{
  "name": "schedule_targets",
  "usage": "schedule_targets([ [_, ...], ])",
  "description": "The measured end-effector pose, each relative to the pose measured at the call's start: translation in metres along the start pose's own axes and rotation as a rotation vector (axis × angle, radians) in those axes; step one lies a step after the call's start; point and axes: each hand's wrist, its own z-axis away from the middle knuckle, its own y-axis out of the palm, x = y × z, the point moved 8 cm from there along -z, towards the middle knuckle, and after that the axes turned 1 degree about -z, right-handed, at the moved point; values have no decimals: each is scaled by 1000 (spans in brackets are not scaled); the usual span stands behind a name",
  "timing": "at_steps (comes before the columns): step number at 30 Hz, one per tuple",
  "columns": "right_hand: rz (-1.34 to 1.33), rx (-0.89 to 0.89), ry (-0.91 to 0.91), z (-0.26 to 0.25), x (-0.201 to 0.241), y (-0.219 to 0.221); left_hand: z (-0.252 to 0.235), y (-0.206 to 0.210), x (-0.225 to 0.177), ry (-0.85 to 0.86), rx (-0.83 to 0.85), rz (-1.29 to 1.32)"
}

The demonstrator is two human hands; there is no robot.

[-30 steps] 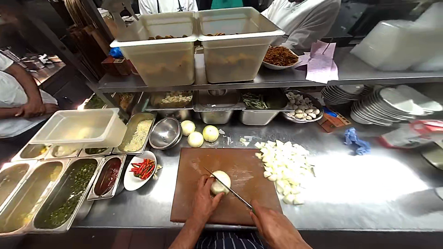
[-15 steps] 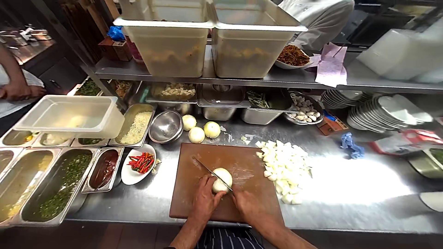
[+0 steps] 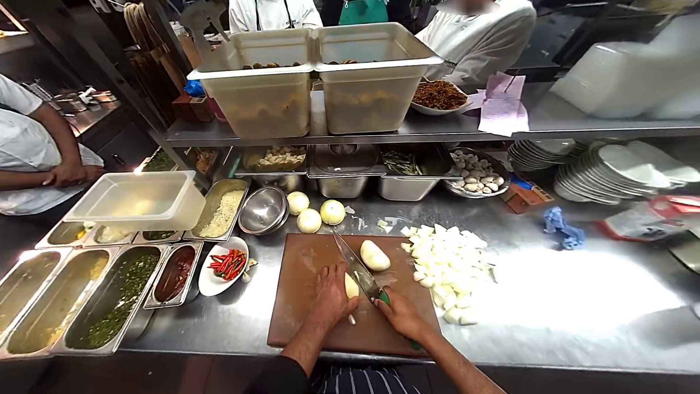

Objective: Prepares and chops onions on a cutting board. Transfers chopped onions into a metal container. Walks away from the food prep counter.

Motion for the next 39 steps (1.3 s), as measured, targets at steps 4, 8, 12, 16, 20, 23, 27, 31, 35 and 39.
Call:
schedule_targets([
  [4, 238, -80, -1, 31, 22, -10, 19, 1, 34, 43, -214, 247],
  [8, 333, -75, -13, 68, 58, -11, 38, 6, 46, 173, -416, 363],
  [12, 403, 1, 19, 82, 69, -7, 33, 16, 39, 213, -417, 351],
  [16, 436, 31, 60, 89, 71, -8, 32, 19, 40, 221, -405, 346],
  [20, 429, 76, 105, 95, 79, -12, 31, 18, 40, 224, -414, 346],
  [23, 439, 93, 143, 87, 83, -7, 31, 18, 41, 228, -422, 351],
  [27, 467, 82, 175, 69, 91, 2, 31, 18, 42, 235, -437, 360],
  [31, 456, 70, 161, 48, 84, 16, 31, 22, 44, 222, -438, 360],
  [35, 379, -4, 129, 19, 73, 35, 32, 21, 43, 205, -401, 359],
  [39, 207, -16, 19, 9, 52, 28, 31, 19, 33, 201, -328, 283],
])
